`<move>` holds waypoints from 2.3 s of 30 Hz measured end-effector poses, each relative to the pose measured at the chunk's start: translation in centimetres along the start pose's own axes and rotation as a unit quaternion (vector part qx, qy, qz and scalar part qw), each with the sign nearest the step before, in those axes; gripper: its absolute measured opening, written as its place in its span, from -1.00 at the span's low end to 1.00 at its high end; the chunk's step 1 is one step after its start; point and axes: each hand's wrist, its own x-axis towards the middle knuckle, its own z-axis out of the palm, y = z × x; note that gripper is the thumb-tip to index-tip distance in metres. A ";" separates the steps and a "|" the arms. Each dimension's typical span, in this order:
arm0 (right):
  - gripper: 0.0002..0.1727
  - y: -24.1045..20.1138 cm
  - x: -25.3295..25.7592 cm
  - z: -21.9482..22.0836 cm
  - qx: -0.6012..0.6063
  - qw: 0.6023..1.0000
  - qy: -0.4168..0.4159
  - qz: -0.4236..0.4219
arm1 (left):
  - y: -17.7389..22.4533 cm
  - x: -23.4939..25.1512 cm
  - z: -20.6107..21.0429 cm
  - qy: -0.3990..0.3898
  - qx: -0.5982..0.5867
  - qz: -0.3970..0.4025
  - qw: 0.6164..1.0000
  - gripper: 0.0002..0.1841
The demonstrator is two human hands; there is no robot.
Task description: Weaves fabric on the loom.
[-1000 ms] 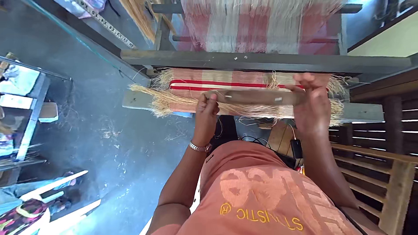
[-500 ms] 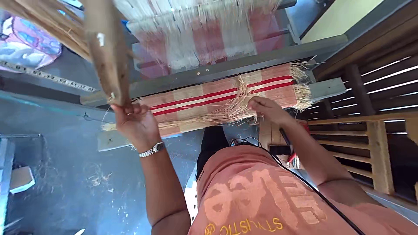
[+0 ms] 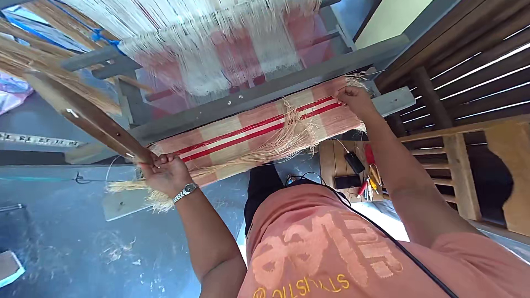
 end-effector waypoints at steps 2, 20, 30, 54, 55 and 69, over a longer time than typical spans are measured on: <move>-0.71 -1.4 -2.1 0.0 -0.020 0.992 -0.128 0.008 | 3.1 -0.4 -1.6 -0.083 0.047 -0.010 0.995 -0.41; -0.37 -5.6 -16.2 8.5 0.062 0.806 -0.575 0.123 | -1.7 -17.3 3.4 -0.499 0.651 0.013 0.571 -0.56; -0.43 -2.4 -17.6 9.6 0.105 0.878 -0.423 0.197 | -5.4 -24.0 5.2 -0.677 0.511 -0.137 0.513 -0.69; -0.55 3.7 -6.8 2.9 0.116 0.981 0.017 0.152 | -3.2 -17.0 -3.9 -0.346 0.787 0.158 0.485 -0.56; -0.56 3.5 -6.7 3.0 0.093 0.985 0.011 0.145 | -4.1 -16.8 -3.0 -0.358 0.773 0.180 0.492 -0.53; -0.48 -8.4 -12.9 10.9 0.016 0.936 -0.329 -0.122 | -6.8 -20.4 5.9 -0.270 0.411 -0.272 0.827 -0.47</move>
